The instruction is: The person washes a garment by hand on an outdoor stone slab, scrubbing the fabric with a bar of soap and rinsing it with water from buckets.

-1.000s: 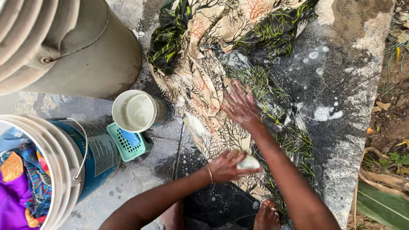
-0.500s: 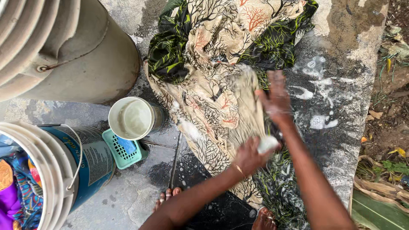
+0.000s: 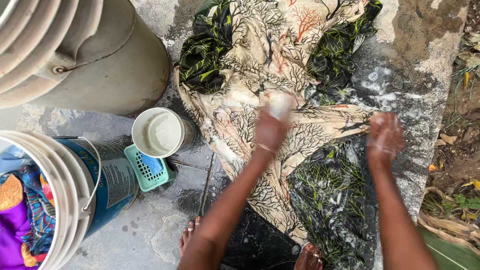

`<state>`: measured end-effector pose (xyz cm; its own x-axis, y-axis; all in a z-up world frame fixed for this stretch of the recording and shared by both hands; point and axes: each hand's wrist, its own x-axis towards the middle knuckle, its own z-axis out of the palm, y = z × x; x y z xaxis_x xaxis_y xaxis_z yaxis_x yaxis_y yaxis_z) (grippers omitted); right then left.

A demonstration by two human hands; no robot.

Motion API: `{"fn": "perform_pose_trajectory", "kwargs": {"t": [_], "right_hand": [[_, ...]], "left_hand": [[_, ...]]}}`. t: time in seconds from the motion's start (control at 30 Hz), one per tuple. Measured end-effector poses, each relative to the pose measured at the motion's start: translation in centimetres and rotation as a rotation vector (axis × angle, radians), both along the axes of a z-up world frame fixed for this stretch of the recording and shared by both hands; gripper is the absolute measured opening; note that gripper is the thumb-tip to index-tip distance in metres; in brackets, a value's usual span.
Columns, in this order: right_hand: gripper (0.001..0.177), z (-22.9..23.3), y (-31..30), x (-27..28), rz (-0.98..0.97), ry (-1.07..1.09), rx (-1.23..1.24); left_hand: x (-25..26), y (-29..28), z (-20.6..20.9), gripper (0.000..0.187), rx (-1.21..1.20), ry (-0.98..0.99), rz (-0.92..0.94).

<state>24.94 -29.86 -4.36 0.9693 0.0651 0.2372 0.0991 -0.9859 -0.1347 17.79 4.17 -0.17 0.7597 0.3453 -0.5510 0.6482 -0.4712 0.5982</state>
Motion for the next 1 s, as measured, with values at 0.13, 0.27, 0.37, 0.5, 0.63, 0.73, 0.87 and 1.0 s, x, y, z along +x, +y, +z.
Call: {"fn": "perform_pose_trajectory", "kwargs": {"t": [0.13,0.27,0.37,0.5,0.63,0.73,0.87,1.0], "right_hand": [[0.051,0.0,13.4,1.0,0.356,0.452,0.447],[0.081,0.9,11.7,0.1,0.598,0.465,-0.103],[0.084,0.9,7.1,2.7,0.329,0.487,-0.015],[0.088,1.5,7.4,3.4,0.085,0.656,-0.032],[0.073,1.0,16.4,-0.1,0.136,0.856,0.630],[0.081,1.1,21.4,-6.0,0.489,0.787,0.112],[0.093,1.3,19.2,-4.2,0.412,0.721,-0.185],[0.087,0.8,13.7,-1.7,0.260,0.469,-0.030]], "left_hand": [[-10.4,-14.2,2.8,0.048,0.357,-0.344,-1.117],[-7.1,-4.2,-1.3,0.080,0.579,-0.494,-0.996],[-0.4,11.3,-1.7,0.076,0.661,0.174,-0.589],[1.2,15.8,0.1,0.069,0.978,-0.043,-0.193],[-8.0,0.9,0.0,0.082,0.230,0.065,-0.411],[-16.8,-3.7,2.3,0.061,0.285,-0.496,-1.151],[-9.0,4.4,-0.1,0.101,-0.017,0.263,-0.649],[0.4,17.7,-0.6,0.079,1.235,-0.223,-0.330]]}}
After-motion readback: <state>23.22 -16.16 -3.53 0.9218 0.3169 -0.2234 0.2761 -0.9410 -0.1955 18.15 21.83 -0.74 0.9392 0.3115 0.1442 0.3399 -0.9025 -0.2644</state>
